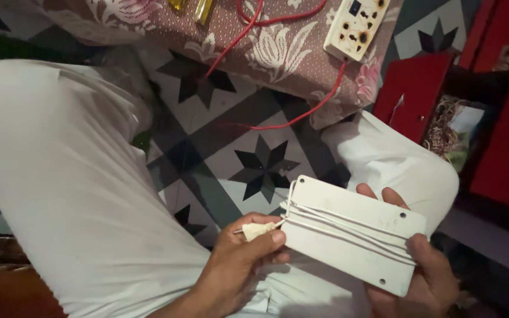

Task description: The person unscrews an electrical extension box with a screwdriver, manipulates the wires using pliers and tape, and then replaces the housing.

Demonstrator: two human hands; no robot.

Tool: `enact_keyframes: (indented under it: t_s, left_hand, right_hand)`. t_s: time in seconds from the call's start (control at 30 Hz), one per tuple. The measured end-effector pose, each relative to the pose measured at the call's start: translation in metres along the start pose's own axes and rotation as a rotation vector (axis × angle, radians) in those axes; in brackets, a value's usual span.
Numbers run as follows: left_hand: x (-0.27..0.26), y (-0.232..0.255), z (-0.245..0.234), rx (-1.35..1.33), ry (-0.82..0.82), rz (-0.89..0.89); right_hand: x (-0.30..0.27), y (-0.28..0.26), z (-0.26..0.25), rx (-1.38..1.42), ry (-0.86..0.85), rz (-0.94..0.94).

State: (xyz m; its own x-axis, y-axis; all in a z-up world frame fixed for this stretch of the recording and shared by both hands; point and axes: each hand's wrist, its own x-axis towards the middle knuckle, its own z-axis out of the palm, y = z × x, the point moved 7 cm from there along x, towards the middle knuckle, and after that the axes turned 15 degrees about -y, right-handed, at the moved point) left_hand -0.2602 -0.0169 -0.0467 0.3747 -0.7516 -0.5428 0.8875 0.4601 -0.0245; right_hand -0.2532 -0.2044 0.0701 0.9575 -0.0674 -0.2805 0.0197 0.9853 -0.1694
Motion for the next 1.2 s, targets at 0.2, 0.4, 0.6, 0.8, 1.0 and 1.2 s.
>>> enact_keyframes:
  t_s: [0.2, 0.4, 0.6, 0.8, 1.0, 1.2]
  left_hand:
    - [0.005, -0.003, -0.007, -0.061, 0.015, 0.020]
    - [0.007, -0.005, -0.012, -0.043, 0.093, -0.061]
    - [0.008, -0.008, -0.016, -0.005, 0.135, -0.099]
    - [0.014, 0.000, -0.015, 0.075, 0.030, 0.071]
    - [0.001, 0.028, 0.005, 0.333, -0.077, 0.234]
    - [-0.010, 0.038, 0.018, 0.423, -0.160, 0.442]
  right_hand:
    - [0.009, -0.015, -0.019, -0.777, 0.278, 0.127]
    - [0.018, -0.014, -0.019, -0.795, 0.238, 0.193]
    - [0.016, -0.018, -0.022, -0.730, 0.242, 0.179]
    - [0.010, -0.035, -0.046, -0.592, 0.213, 0.249]
    - [0.000, -0.047, -0.062, -0.481, 0.124, 0.235]
    - [-0.020, -0.074, -0.104, -0.773, 0.275, 0.219]
